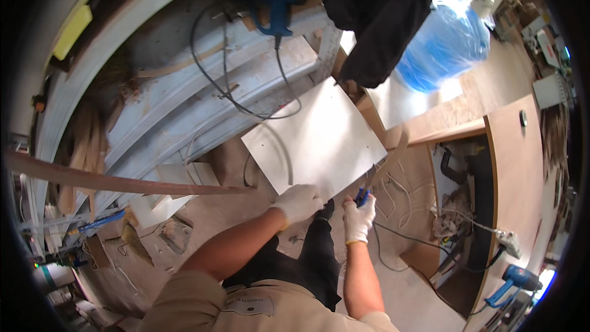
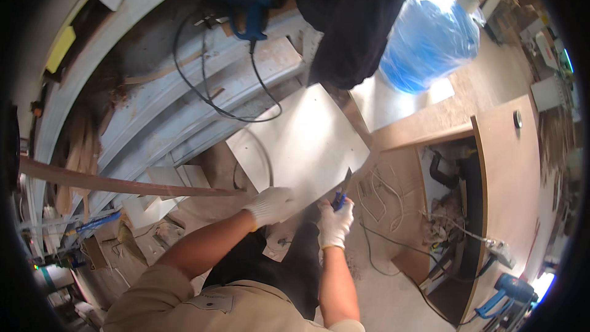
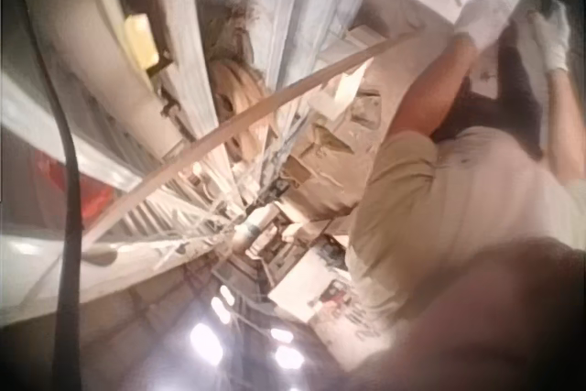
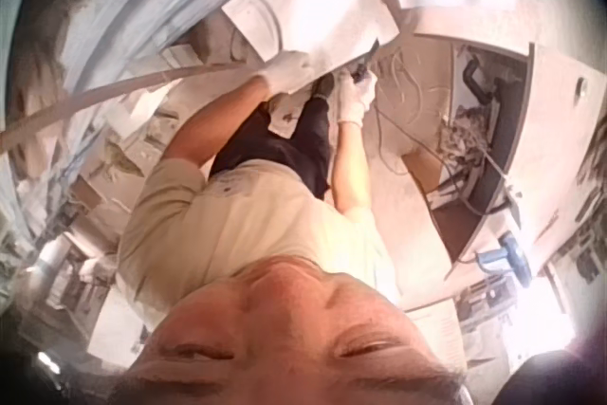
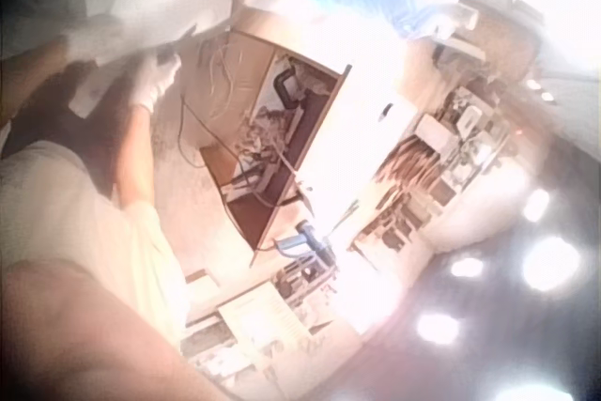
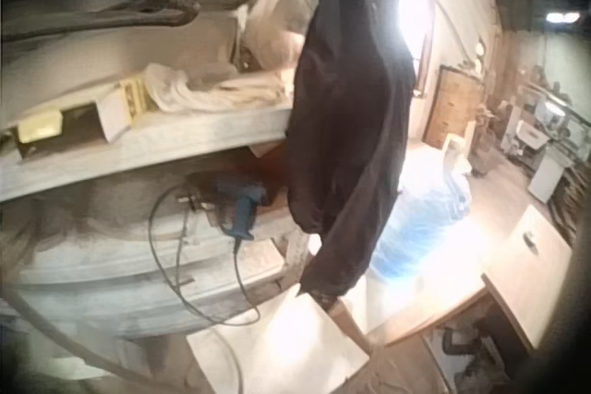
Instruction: The person puts on gloves and handles white flat-pack furniture panels, moving them between a workbench and a stack on the floor. They use shears to cut a curved strip from a panel and then gather and discard the resulting offcuts. The person continues to move and stack panels throughout the clip.
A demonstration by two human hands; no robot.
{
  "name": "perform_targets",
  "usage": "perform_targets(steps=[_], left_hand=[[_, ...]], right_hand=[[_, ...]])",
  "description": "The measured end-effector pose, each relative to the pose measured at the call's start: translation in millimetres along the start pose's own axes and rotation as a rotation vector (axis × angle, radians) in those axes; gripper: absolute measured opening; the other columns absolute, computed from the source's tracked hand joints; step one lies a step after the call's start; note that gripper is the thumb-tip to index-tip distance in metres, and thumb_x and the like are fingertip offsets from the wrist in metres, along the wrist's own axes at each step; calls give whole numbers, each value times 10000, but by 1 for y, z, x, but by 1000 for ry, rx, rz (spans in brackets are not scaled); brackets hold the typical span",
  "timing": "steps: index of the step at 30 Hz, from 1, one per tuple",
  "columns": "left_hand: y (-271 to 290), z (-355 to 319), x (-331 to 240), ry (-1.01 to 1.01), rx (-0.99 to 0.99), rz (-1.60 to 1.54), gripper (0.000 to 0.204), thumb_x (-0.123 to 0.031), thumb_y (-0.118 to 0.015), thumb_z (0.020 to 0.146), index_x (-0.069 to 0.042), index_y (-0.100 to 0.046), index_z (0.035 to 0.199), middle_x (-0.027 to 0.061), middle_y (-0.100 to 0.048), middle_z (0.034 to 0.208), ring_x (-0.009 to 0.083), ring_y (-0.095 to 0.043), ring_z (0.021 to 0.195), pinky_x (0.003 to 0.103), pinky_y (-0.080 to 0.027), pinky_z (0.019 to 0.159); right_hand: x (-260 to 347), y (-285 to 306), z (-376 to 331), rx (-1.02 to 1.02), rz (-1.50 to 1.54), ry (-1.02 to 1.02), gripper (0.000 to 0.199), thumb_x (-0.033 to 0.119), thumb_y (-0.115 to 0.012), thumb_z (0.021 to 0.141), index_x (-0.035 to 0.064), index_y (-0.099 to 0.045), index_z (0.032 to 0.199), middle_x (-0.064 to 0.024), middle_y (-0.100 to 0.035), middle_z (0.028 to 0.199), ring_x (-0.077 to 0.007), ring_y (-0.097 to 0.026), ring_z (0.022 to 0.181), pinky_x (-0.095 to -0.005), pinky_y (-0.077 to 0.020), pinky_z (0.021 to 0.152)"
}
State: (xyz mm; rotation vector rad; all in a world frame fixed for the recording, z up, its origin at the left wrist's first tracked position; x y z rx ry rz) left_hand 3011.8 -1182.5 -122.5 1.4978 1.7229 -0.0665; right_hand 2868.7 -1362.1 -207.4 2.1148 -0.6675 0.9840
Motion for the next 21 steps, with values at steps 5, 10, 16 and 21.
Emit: perform_targets(steps=[5, 10, 16, 21], left_hand=[[124, -175, -87, -376, -114, -100, 324, -373, -673, 978, -73, -734, 1083, 158, -757, 896, 352, -750, 845, 434, -571, 749], [168, -258, -149, -505, -13, 403, 306, -381, -604, 1000, -91, -695, 970, 137, -713, 757, 355, -728, 730, 473, -570, 674], [231, -221, -111, -659, -412, 764, 205, -345, -648, 969, -160, -710, 904, 82, -719, 797, 336, -710, 728, 467, -561, 642], [342, -148, -11, -665, -500, 847, 270, -324, -611, 998, -98, -755, 968, 141, -749, 1001, 359, -716, 956, 479, -568, 815]], right_hand=[[-6, 51, -9, 91, -494, 146, 425, 153, -775, 766, 50, -666, 1163, -172, -771, 917, -325, -776, 849, -434, -601, 805], [-56, 52, -23, 230, -344, 32, 303, 94, -767, 796, 48, -634, 1065, -113, -731, 820, -243, -725, 711, -385, -581, 684], [-70, 22, -50, 302, -348, 35, 232, 72, -755, 827, 45, -613, 1008, -91, -711, 781, -211, -706, 652, -359, -571, 586], [-49, 18, -74, 355, -345, -111, 297, 92, -741, 844, 27, -627, 1111, -116, -719, 808, -210, -722, 688, -371, -577, 622]])
Point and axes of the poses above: each hand's wrist, its own z-axis towards the middle knuckle, its own y-axis out of the back of the hand, x = y × z, the point moved 7 cm from there along z, towards the middle knuckle
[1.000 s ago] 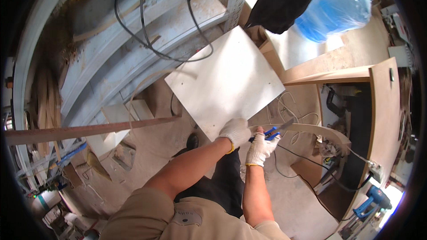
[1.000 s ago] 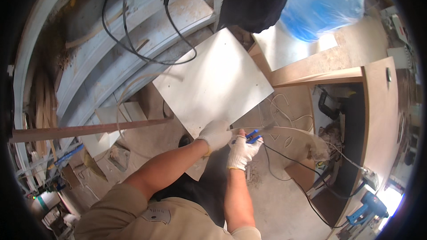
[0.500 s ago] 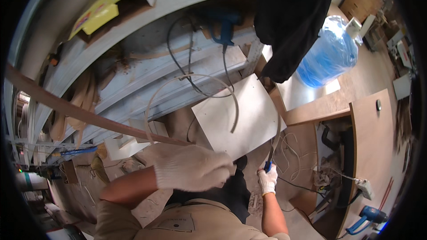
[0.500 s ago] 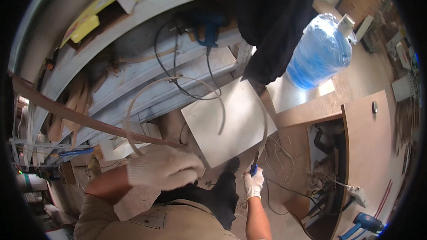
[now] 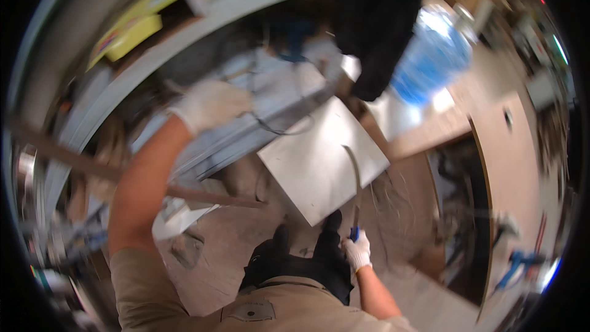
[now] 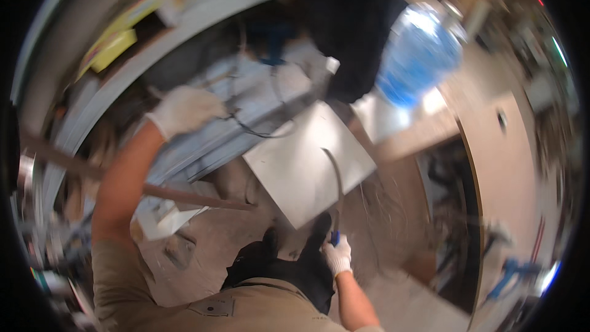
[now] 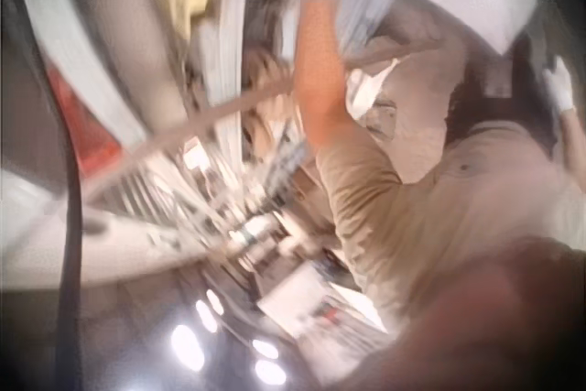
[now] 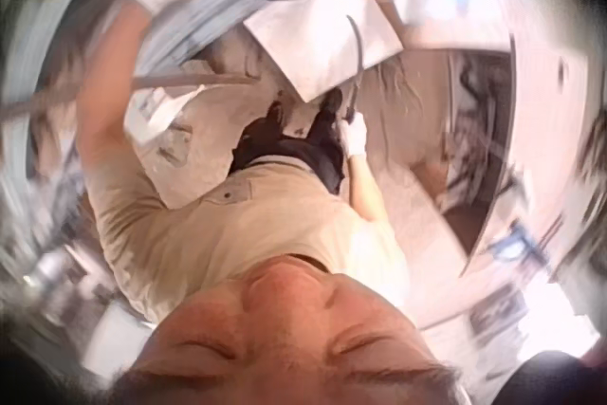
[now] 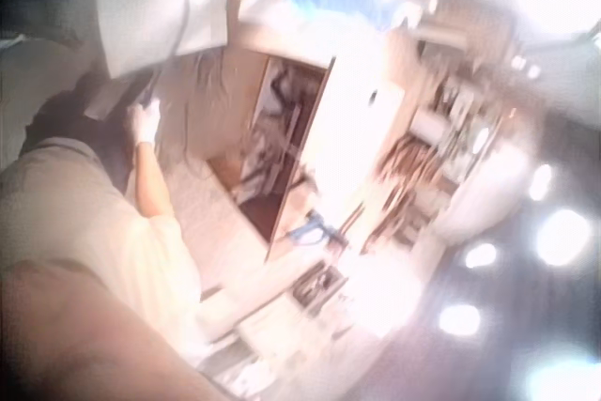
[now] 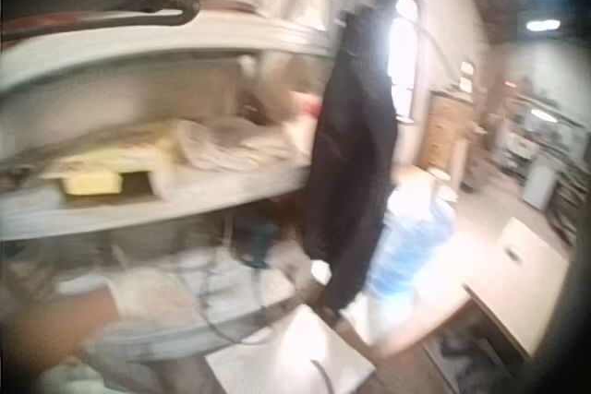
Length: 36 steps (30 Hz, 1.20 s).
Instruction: The person puts on gloves and handles white flat-pack furniture panels, moving them between a workbench and a stack on the floor. They use shears to cut a curved strip from a panel and then gather and discard the resulting offcuts. The person continues to move and stack panels throughout the clip.
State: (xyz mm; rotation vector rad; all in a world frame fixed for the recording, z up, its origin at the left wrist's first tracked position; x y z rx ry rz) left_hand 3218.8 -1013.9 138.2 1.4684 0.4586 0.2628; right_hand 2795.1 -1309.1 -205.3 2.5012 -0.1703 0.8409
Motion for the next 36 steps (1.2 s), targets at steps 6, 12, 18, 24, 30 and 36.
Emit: perform_targets(steps=[6, 12, 18, 24, 30, 36], left_hand=[[-69, -9, 198, 958, 221, 397, 905, -396, -745, 902, -172, -321, 1669, 197, -670, 1409, 383, -623, 1325, 493, -520, 1084], [-115, -7, 158, 645, -307, 499, 847, -259, -746, 937, -54, -329, 1645, 210, -544, 1543, 384, -513, 1433, 504, -389, 1216], [-242, -56, -112, 517, 13, -1012, 639, -312, -659, 1022, -25, -448, 1552, 122, -597, 1259, 249, -564, 1176, 412, -482, 1040], [-279, -76, -231, 677, -183, -1886, 479, -308, -626, 1057, 8, -555, 1410, 32, -631, 834, 132, -623, 754, 338, -615, 773], [-275, -114, -187, 1057, -382, -1365, 286, -266, -589, 1074, -36, -699, 1203, -54, -434, 619, 73, -459, 562, 244, -529, 616], [-371, -188, -236, 1371, -98, -955, 384, -339, -547, 1087, -73, -644, 1347, 18, -542, 953, 145, -506, 833, 324, -521, 775]], right_hand=[[-6, 33, -71, -67, -119, -172, 505, 258, -763, 874, 58, -622, 1315, -247, -750, 1081, -391, -732, 1075, -443, -549, 952], [-10, 3, -114, -112, -48, -113, 484, 209, -765, 867, 67, -637, 1311, -251, -750, 1126, -400, -732, 1105, -451, -564, 944], [71, -49, -138, 339, 229, 221, 361, 149, -769, 787, 43, -651, 1111, -181, -733, 930, -330, -714, 880, -414, -563, 811], [38, -44, -140, 394, 361, 155, 389, 209, -798, 905, 25, -642, 1210, -139, -747, 913, -206, -718, 760, -355, -572, 701], [-202, 125, -89, -387, 785, -271, 157, 115, -639, 1021, 53, -561, 1142, -109, -670, 890, -244, -667, 676, -412, -580, 614], [-300, 406, 28, -718, -305, -359, 397, 318, -602, 1012, 35, -618, 1289, -132, -746, 887, -265, -730, 844, -426, -566, 763]])
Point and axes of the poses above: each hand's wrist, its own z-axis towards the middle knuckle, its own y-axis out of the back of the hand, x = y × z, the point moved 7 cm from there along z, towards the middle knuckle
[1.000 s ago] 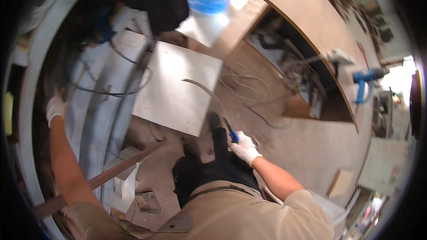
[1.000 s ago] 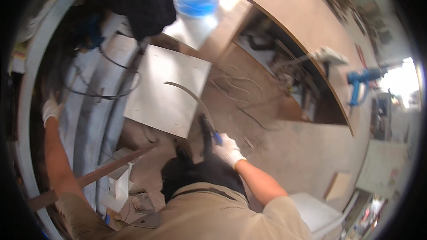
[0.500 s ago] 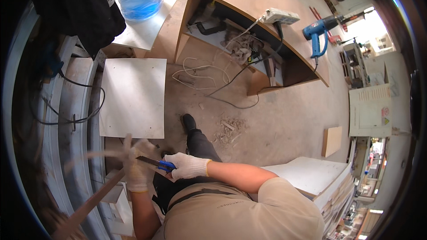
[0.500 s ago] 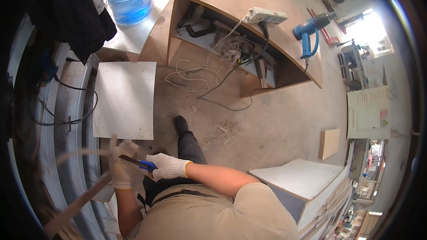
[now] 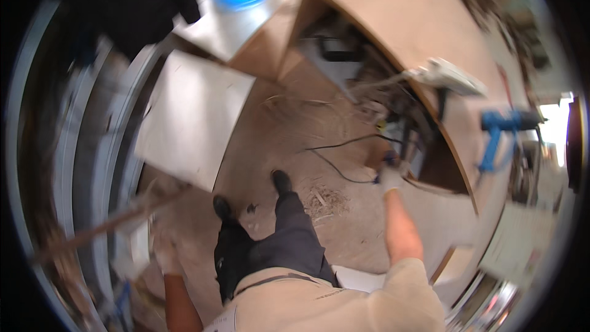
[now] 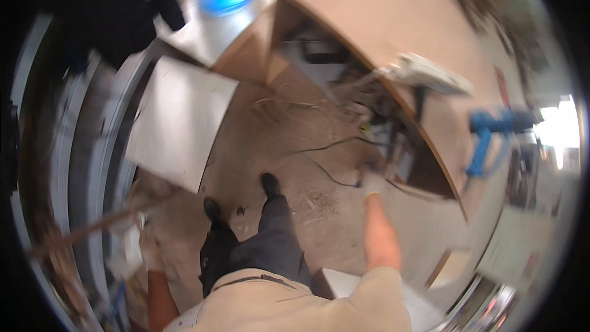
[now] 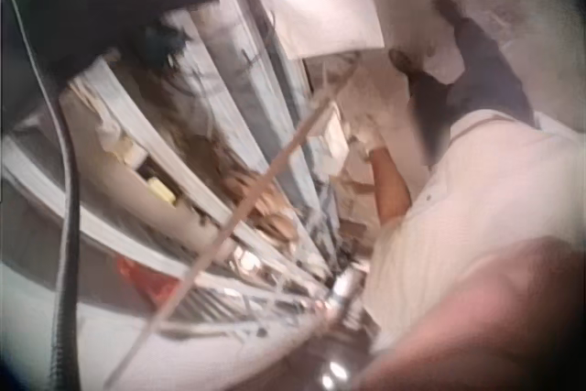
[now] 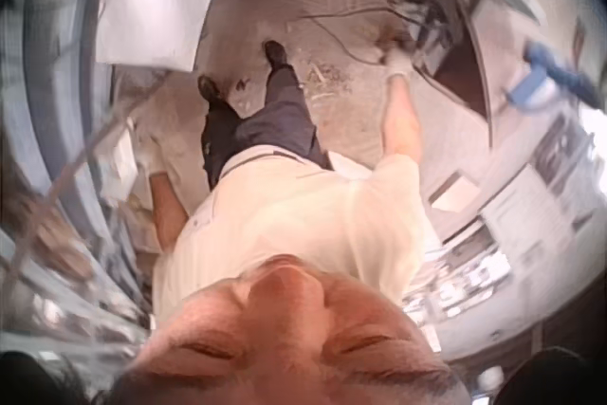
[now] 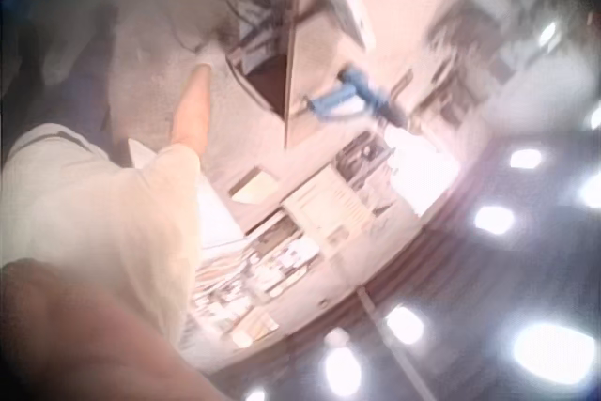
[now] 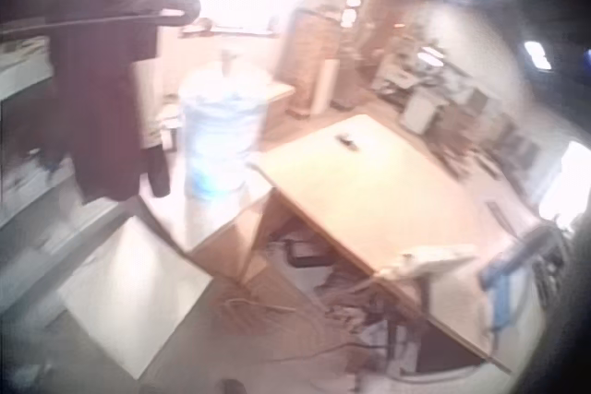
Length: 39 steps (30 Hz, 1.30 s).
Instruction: The person puts on gloves and handles white flat-pack furniture panels, moving them between a workbench and a stack on the floor. They use shears to cut a curved strip from a panel and then gather and discard the resulting offcuts. The person continues to move and stack panels throughout the clip.
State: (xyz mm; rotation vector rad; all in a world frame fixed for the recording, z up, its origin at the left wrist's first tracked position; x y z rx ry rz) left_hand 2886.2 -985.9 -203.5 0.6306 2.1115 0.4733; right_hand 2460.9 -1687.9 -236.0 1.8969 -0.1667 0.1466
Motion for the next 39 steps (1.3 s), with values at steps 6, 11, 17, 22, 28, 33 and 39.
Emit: perform_targets(steps=[6, 11, 17, 22, 28, 33, 39], left_hand=[[-62, -66, 56, 124, 251, 859, 527, -471, -471, 1104, -168, -530, 1531, 131, -610, 1493, 319, -613, 1339, 499, -510, 1076], [-45, -131, 28, -301, 54, 648, 279, -112, -526, 964, -80, -700, 1179, 197, -707, 1119, 403, -703, 1048, 497, -577, 878], [4, -202, 102, 199, -66, 183, 380, -400, -553, 981, -105, -738, 1133, 223, -758, 1062, 441, -712, 1016, 548, -547, 916], [55, -242, 94, 1, -41, -10, 570, -587, -694, 902, -151, -718, 1268, 208, -757, 1133, 426, -712, 1062, 513, -554, 942], [154, -312, 193, -134, -360, -609, 498, -460, -797, 890, -122, -751, 1253, 153, -753, 1192, 335, -720, 1097, 395, -552, 969], [210, -350, 284, 30, -710, -962, 399, -297, -810, 924, -86, -746, 1257, 58, -740, 1111, 181, -688, 1001, 329, -578, 882], [251, -308, 399, 89, -612, -1666, 438, -358, -667, 1044, -44, -675, 1349, 72, -718, 1196, 186, -669, 1079, 345, -523, 998]], right_hand=[[83, 41, 146, -84, -193, 495, 336, 233, -638, 978, 16, -637, 1234, -129, -737, 991, -256, -712, 915, -395, -566, 825], [55, -71, 69, 302, -226, 633, 290, 162, -668, 949, 0, -653, 1189, -126, -729, 1078, -249, -698, 975, -370, -565, 876], [187, -147, -207, 1010, 139, 1123, 404, -11, -656, 889, -18, -619, 1291, -162, -690, 1261, -263, -673, 1133, -394, -546, 994], [313, -100, -527, 865, -117, 2160, 595, 126, -766, 853, -4, -592, 1407, -245, -643, 1369, -449, -604, 1289, -489, -494, 1088], [231, -141, -777, 1331, -458, 2314, 393, 120, -654, 925, 35, -651, 1309, -225, -712, 1139, -461, -662, 1052, -522, -534, 920], [153, -195, -904, 1360, -864, 2448, 288, 200, -610, 987, 65, -699, 1226, -243, -719, 1053, -464, -685, 988, -547, -540, 844], [141, -273, -1024, 1534, -858, 2163, 283, 270, -587, 1070, 64, -699, 1229, -182, -735, 1022, -392, -712, 905, -443, -569, 810]])
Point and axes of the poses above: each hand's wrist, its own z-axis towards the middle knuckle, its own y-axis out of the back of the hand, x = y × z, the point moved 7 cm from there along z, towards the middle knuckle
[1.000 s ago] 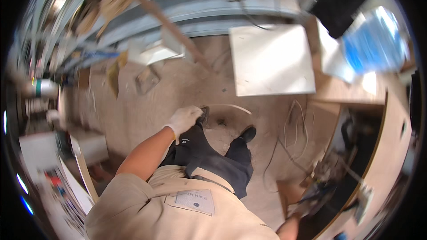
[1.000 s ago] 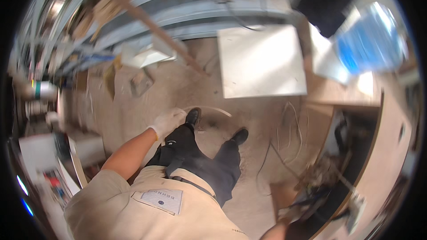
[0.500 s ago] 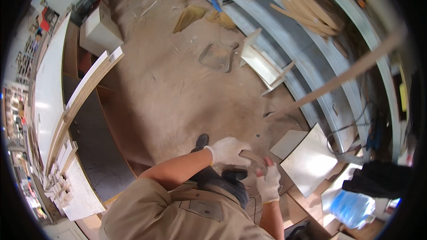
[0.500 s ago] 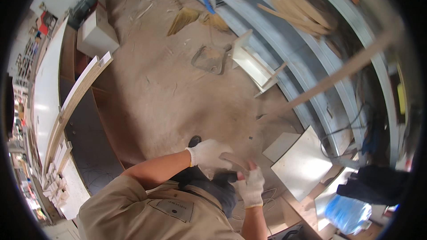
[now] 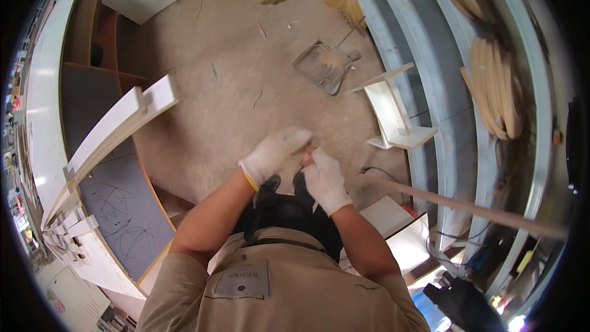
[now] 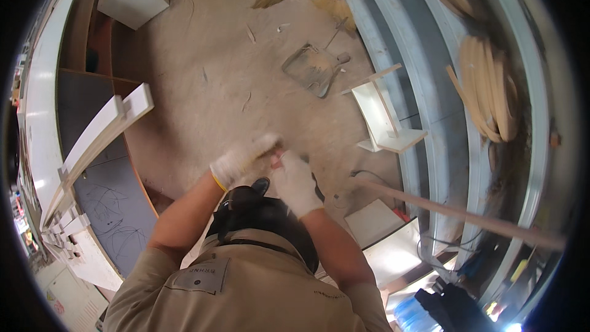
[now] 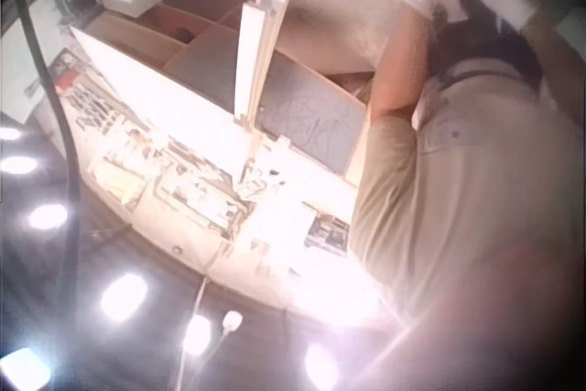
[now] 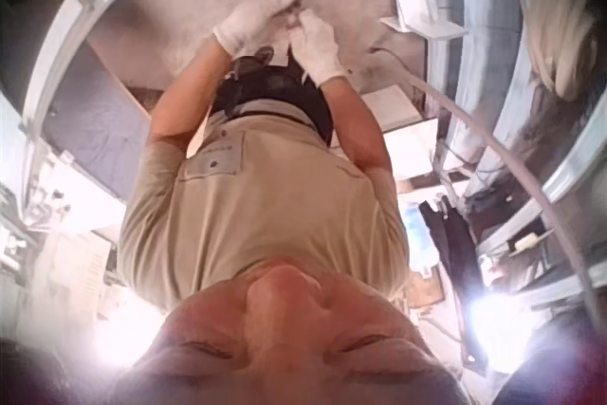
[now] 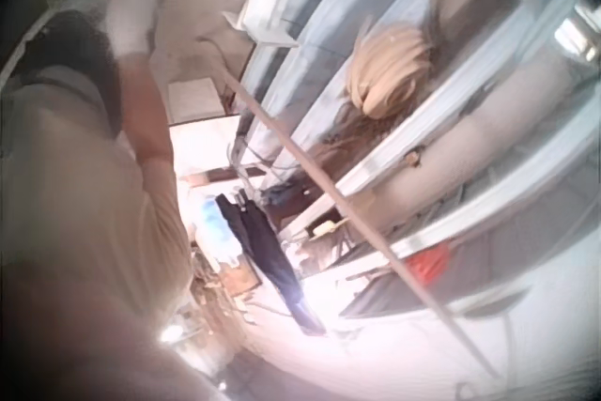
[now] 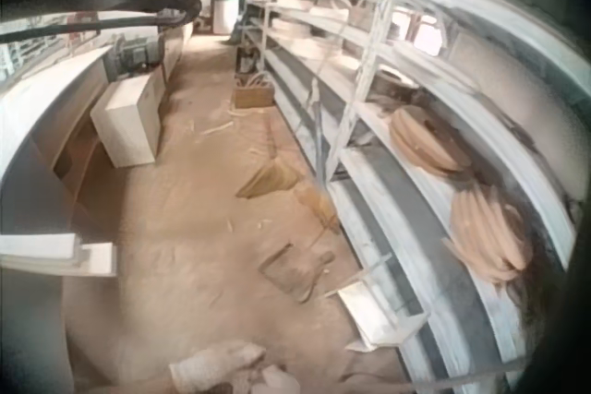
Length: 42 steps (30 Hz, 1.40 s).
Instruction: The person puts on gloves and handles white flat-pack furniture panels, moving them between a workbench and a stack on the floor. They use shears to cut a curved strip from a panel and then gather and discard the resulting offcuts. The person continues to move and stack panels throughout the clip.
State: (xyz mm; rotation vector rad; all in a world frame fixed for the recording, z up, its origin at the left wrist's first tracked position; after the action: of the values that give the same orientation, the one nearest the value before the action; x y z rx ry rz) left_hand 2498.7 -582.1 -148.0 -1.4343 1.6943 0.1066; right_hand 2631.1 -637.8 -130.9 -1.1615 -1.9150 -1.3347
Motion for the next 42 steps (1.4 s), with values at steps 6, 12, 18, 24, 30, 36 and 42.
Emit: perform_targets(steps=[6, 12, 18, 24, 30, 36, 42], left_hand=[[41, 129, -24, 31, -188, -160, 532, -530, -571, 1082, -88, -662, 1365, 65, -657, 1349, 219, -569, 1284, 400, -434, 1124], [52, 235, -19, 240, -556, -790, 375, -464, -629, 1069, -121, -687, 1210, 76, -676, 1208, 240, -617, 1135, 409, -517, 981], [147, 301, 52, 179, -707, -618, 278, -350, -765, 998, -75, -727, 1021, 32, -671, 809, 128, -608, 658, 279, -492, 565], [379, 359, 143, 536, -925, 892, 496, -532, -767, 884, -99, -772, 1125, 229, -766, 1060, 405, -747, 1002, 500, -582, 841], [467, 389, 227, 657, -804, 1020, 500, -350, -724, 892, -138, -627, 1335, 203, -706, 1279, 395, -707, 1129, 508, -566, 945], [486, 418, 246, 781, -797, 1027, 403, -239, -638, 950, -96, -619, 1326, 232, -722, 1219, 424, -707, 1121, 527, -571, 941], [488, 414, 256, 744, -673, 1098, 471, -217, -606, 967, -112, -592, 1426, 222, -734, 1191, 428, -718, 1059, 534, -571, 914]], right_hand=[[-53, -6, 156, 109, 675, -288, 572, 446, -401, 1166, 7, -518, 1514, -118, -612, 1441, -221, -578, 1317, -370, -492, 1087], [-61, 21, 258, 169, 80, -29, 587, 355, -295, 1150, 28, -385, 1629, -219, -392, 1665, -373, -352, 1532, -416, -251, 1271], [-107, -35, 325, 306, -470, 361, 454, 302, -600, 1017, -44, -655, 1306, -287, -520, 1524, -478, -478, 1403, -519, -453, 1130], [-314, -86, 491, 390, -847, -48, 490, 222, -633, 963, 17, -609, 1407, -238, -620, 1359, -395, -602, 1278, -462, -490, 1087], [-454, -93, 581, 279, -1114, -160, 333, 284, -633, 950, 119, -665, 1237, -161, -661, 1255, -385, -630, 1204, -488, -536, 1010], [-463, -91, 603, 357, -1108, -265, 200, 203, -662, 910, 101, -706, 1076, -174, -706, 1107, -402, -638, 1196, -494, -529, 1011], [-402, -94, 679, -103, -1031, 310, 117, 159, -686, 874, 76, -732, 941, -202, -678, 1158, -410, -625, 1080, -503, -507, 1004]])
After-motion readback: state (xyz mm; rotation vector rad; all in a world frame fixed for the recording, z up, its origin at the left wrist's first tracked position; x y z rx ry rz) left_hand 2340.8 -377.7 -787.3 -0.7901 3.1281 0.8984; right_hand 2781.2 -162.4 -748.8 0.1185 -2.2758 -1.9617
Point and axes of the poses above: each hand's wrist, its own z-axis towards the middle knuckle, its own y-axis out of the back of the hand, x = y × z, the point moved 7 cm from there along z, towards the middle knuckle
